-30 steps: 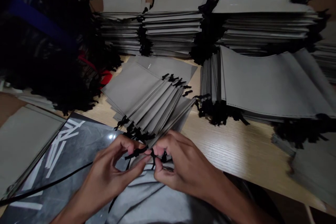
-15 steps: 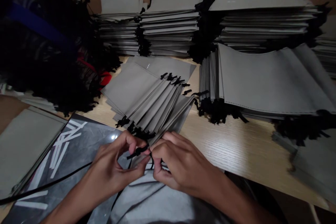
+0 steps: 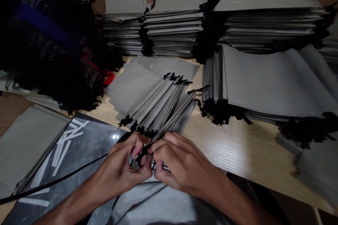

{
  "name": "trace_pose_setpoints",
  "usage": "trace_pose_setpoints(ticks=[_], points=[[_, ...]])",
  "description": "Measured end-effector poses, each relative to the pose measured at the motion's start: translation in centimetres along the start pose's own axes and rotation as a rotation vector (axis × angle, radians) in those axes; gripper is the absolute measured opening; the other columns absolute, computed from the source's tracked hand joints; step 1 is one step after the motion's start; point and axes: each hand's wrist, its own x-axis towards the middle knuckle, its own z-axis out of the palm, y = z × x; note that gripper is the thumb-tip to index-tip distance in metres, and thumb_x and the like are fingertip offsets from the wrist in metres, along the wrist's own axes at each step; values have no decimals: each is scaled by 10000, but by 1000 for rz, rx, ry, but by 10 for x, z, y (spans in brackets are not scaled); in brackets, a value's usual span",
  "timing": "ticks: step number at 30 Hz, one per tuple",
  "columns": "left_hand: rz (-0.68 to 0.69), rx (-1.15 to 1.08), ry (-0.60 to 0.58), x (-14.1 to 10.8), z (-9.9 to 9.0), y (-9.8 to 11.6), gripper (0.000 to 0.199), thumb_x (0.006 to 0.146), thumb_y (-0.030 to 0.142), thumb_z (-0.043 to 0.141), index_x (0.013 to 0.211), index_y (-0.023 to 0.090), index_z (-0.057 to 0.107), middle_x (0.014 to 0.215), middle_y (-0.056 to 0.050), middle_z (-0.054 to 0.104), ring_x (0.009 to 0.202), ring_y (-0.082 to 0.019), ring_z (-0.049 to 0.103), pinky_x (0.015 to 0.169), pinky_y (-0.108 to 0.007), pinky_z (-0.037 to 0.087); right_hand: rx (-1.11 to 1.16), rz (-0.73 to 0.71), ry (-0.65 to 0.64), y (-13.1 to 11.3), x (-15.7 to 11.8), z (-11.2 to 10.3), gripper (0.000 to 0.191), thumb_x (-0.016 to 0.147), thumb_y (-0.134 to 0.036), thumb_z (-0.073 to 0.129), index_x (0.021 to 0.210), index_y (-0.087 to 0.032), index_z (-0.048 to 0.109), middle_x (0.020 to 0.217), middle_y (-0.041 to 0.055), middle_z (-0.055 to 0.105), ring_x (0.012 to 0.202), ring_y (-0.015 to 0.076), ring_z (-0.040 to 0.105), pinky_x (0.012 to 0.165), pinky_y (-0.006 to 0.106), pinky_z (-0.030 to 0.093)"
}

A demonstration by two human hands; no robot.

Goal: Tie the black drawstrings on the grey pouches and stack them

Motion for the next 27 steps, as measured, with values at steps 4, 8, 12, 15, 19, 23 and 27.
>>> trace_pose_setpoints(ticks=[4, 8, 12, 15, 19, 23, 27], points=[[-67, -70, 32, 0, 5, -1, 395, 836, 53, 625, 828, 285, 306, 763, 96, 484, 650, -104, 476, 578, -206, 399, -4, -33, 37, 0, 1, 0, 212, 960, -66, 597, 1010, -236, 480, 994, 32, 735, 874, 196, 580, 805, 359, 506], [-205, -264, 66, 1, 9, 4, 396, 802, 78, 655, 801, 284, 317, 767, 94, 490, 609, -92, 467, 553, -203, 425, 27, -38, 71, -1, 2, -1, 255, 937, -35, 586, 1029, -241, 469, 1005, 40, 730, 850, 189, 581, 786, 357, 514], [-330, -474, 78, 1, 11, 9, 367, 841, 124, 671, 796, 273, 339, 854, 79, 569, 535, -49, 403, 489, -177, 387, 61, -15, 114, -3, 5, -3, 290, 917, -13, 562, 1021, -256, 445, 949, 19, 698, 805, 177, 571, 723, 336, 501], [-446, -661, 80, 0, 12, 9, 391, 859, 144, 703, 811, 268, 336, 905, 74, 603, 511, -26, 356, 454, -155, 307, 110, 21, 142, -6, 7, -3, 316, 885, 0, 576, 1000, -258, 433, 924, 14, 669, 811, 177, 583, 727, 334, 515], [-586, -920, 113, -4, 19, 10, 443, 891, 224, 744, 820, 283, 310, 781, 115, 555, 416, -8, 276, 377, -135, 205, 159, 61, 218, -9, 7, 4, 353, 852, 14, 620, 961, -253, 417, 941, 31, 665, 828, 181, 613, 742, 346, 530], [-648, -1109, 227, -6, 29, 17, 414, 947, 258, 711, 815, 274, 319, 577, 174, 407, 368, 3, 149, 367, -103, 149, 144, 81, 291, -13, 4, 14, 352, 879, 4, 659, 967, -247, 429, 967, 52, 694, 846, 192, 667, 769, 366, 542], [-613, -1036, 240, -8, 27, 18, 368, 930, 235, 744, 809, 246, 397, 714, 126, 570, 360, 25, 320, 381, -93, 305, 136, 71, 294, -16, 3, 15, 297, 912, -24, 663, 1001, -242, 482, 978, 51, 711, 874, 190, 696, 787, 359, 562]])
